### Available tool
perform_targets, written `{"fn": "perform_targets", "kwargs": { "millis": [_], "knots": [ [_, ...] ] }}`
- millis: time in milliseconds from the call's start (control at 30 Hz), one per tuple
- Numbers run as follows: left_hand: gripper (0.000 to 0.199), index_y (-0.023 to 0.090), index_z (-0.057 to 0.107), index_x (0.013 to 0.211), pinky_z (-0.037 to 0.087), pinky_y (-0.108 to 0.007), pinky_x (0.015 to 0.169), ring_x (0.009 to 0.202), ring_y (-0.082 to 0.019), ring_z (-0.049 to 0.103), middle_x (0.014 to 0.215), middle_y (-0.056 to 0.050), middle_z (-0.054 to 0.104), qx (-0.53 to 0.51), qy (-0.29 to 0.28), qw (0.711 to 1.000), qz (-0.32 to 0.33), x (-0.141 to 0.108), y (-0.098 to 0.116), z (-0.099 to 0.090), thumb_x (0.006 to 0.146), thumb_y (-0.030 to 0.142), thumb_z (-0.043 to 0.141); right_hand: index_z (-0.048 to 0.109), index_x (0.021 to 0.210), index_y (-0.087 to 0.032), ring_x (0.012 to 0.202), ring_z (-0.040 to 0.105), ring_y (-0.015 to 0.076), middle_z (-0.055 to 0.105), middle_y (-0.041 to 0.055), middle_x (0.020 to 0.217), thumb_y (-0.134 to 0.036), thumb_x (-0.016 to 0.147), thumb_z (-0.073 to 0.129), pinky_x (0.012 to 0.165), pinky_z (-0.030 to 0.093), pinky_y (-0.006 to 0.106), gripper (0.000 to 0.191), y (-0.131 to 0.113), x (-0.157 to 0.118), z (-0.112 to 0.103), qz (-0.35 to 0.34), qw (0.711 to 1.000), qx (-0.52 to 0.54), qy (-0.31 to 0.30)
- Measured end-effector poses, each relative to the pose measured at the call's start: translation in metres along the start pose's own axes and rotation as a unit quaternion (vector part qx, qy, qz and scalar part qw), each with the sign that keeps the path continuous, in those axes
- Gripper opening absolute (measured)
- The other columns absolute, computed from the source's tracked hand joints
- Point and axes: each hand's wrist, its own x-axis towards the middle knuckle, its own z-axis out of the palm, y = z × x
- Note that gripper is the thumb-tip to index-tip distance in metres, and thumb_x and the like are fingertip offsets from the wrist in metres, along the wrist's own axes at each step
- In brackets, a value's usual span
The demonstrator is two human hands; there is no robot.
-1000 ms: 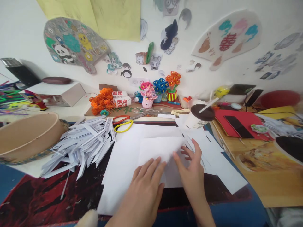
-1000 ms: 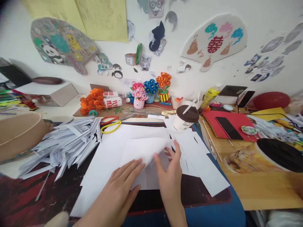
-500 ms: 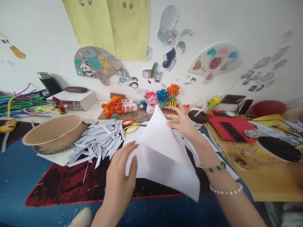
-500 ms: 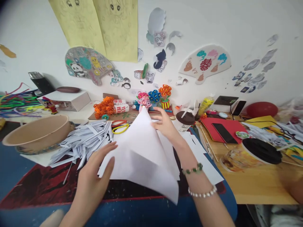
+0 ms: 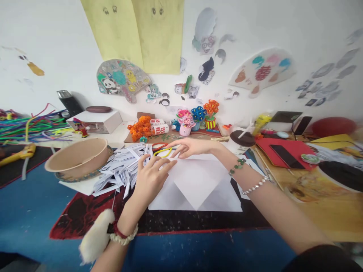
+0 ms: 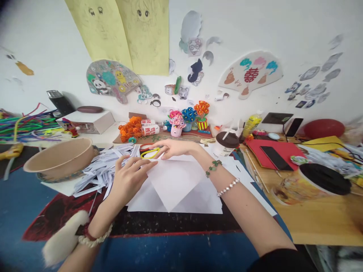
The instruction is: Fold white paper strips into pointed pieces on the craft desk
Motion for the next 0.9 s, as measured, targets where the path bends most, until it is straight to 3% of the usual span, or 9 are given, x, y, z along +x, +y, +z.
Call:
{"fn": "perform_targets", "kwargs": {
  "millis": [67,133,233,300,400,467,567,733,900],
  "knots": [
    [0.031,0.030,0.066,0.111,0.031,-0.048,0.099,0.092,-0.020,0.064,0.098,-0.001,0.074,0.013,-0.006,1.000,0.025,-0.003,-0.002,0.005,0.094,0.012,0.047,0.056,0.129,-0.022,0.110,0.064,0.0202,0.070,0.0070,0.116,-0.014,0.081,0.060,0.091,0.053,0.038,0.049,-0.002,-0.009,0.000,-0.002,0.996,-0.063,0.065],
    [0.027,0.028,0.067,0.106,0.033,-0.046,0.095,0.088,-0.020,0.064,0.093,0.000,0.074,0.023,-0.005,0.999,0.032,-0.007,-0.004,0.008,0.094,0.014,0.048,0.061,0.123,-0.022,0.113,0.062,0.0217,0.068,0.0064,0.120,-0.017,0.084,0.056,0.096,0.050,0.040,0.040,-0.004,-0.031,0.007,-0.025,0.967,-0.156,0.199],
    [0.024,0.025,0.066,0.108,0.035,-0.043,0.088,0.084,-0.020,0.063,0.091,-0.002,0.074,0.041,0.010,0.999,0.009,-0.014,-0.005,0.009,0.094,0.015,0.049,0.067,0.107,-0.021,0.105,0.065,0.0229,0.071,0.0050,0.109,-0.022,0.091,0.046,0.094,0.051,0.042,0.027,0.008,-0.076,0.044,-0.072,0.850,-0.221,0.473],
    [0.025,0.022,0.065,0.111,0.036,-0.042,0.085,0.080,-0.020,0.062,0.087,-0.003,0.073,0.060,0.017,0.998,-0.007,-0.017,-0.002,0.009,0.094,0.015,0.049,0.069,0.093,-0.021,0.097,0.067,0.0237,0.072,0.0064,0.095,-0.024,0.094,0.041,0.088,0.053,0.043,0.029,0.031,-0.102,0.080,-0.042,0.772,-0.243,0.586],
    [0.027,0.018,0.063,0.115,0.039,-0.041,0.082,0.078,-0.022,0.061,0.082,-0.005,0.071,0.077,-0.002,0.997,-0.022,-0.019,0.005,0.011,0.094,0.015,0.046,0.069,0.107,-0.026,0.112,0.062,0.0245,0.070,0.0045,0.115,-0.025,0.093,0.047,0.095,0.051,0.045,0.026,0.072,-0.127,0.124,-0.008,0.858,-0.305,0.414],
    [0.030,0.015,0.062,0.118,0.041,-0.039,0.079,0.079,-0.023,0.061,0.083,-0.007,0.070,0.085,-0.023,0.996,-0.034,-0.019,0.010,0.014,0.094,0.014,0.043,0.060,0.127,-0.029,0.127,0.052,0.0252,0.061,0.0033,0.132,-0.028,0.094,0.047,0.103,0.047,0.049,0.035,0.092,-0.134,0.137,0.008,0.873,-0.337,0.351],
    [0.040,0.014,0.054,0.130,0.045,-0.038,0.082,0.094,-0.025,0.062,0.107,-0.012,0.069,0.074,-0.056,0.996,-0.010,-0.018,0.015,0.020,0.093,0.009,0.038,0.048,0.139,-0.031,0.132,0.048,0.0234,0.056,0.0027,0.138,-0.026,0.095,0.043,0.106,0.044,0.051,0.044,0.103,-0.135,0.133,0.041,0.870,-0.350,0.346],
    [0.054,0.024,0.039,0.144,0.042,-0.040,0.100,0.130,-0.024,0.048,0.148,-0.009,0.044,0.007,-0.125,0.986,0.106,-0.024,0.021,0.031,0.093,0.006,0.036,0.050,0.137,-0.029,0.132,0.047,0.0235,0.055,0.0039,0.139,-0.021,0.094,0.041,0.109,0.040,0.052,0.045,0.108,-0.127,0.106,0.035,0.887,-0.323,0.329],
    [0.057,0.030,0.037,0.145,0.041,-0.044,0.104,0.138,-0.025,0.039,0.154,-0.005,0.035,-0.013,-0.183,0.974,0.132,-0.025,0.022,0.036,0.092,0.007,0.041,0.050,0.133,-0.023,0.120,0.058,0.0227,0.061,0.0086,0.131,-0.029,0.098,0.035,0.103,0.046,0.047,0.039,0.119,-0.123,0.094,0.044,0.880,-0.194,0.431]
  ]
}}
